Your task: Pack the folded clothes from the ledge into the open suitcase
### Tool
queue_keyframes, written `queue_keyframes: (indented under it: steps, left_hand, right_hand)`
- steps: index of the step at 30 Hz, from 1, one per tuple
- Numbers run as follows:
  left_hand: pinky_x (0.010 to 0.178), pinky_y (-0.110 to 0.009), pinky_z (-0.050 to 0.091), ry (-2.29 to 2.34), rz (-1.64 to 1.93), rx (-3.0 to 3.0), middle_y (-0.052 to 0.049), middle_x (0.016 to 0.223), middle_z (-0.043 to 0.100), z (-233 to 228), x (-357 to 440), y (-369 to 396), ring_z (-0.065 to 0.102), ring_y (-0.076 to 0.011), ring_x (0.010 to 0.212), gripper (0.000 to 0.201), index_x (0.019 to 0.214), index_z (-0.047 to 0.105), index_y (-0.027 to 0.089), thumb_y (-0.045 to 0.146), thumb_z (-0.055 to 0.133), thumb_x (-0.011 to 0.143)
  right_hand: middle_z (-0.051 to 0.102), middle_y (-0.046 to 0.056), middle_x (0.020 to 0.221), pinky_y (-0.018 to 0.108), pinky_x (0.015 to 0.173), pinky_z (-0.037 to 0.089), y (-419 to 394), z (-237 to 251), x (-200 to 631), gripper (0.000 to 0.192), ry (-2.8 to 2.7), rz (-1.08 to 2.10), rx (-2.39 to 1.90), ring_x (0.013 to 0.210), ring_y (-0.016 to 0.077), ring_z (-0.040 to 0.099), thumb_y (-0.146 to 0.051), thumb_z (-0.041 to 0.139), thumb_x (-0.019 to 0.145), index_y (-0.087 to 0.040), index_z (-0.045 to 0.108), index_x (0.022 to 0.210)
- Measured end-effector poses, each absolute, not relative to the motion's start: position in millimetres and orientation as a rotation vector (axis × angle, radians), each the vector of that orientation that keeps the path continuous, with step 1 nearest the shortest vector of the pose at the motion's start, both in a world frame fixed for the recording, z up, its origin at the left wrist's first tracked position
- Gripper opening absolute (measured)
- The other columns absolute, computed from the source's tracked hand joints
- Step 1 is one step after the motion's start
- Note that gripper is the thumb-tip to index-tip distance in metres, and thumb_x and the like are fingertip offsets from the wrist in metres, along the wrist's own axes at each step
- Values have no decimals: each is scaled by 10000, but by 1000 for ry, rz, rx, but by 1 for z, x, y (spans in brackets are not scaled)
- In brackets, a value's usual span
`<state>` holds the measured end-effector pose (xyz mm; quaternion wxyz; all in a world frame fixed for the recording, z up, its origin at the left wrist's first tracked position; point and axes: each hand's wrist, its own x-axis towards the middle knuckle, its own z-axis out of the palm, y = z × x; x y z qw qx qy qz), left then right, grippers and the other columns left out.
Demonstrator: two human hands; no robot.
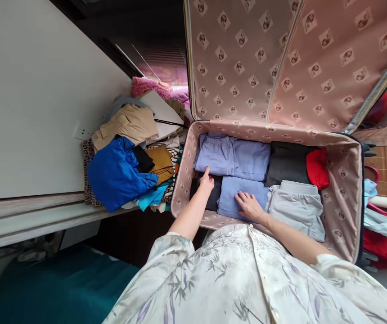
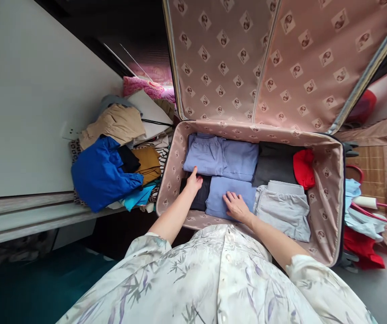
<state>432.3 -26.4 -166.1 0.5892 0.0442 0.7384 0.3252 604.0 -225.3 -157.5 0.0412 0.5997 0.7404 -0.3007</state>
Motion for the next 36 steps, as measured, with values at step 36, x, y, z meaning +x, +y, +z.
queue_keyframes:
  steps: [36]
  left_hand:
    - [1077, -508, 590, 1522, 1269, 361, 31, 1229, 763, 96, 309, -65, 526, -341, 1424, 451, 1145, 748, 353, 227, 744, 712]
  right_hand:
    - [614, 224, 1371, 425, 1056, 392, 27, -128, 736, 659, 1915, -798, 1927, 1279, 300, 542, -140, 641, 884, -59, 414, 1498]
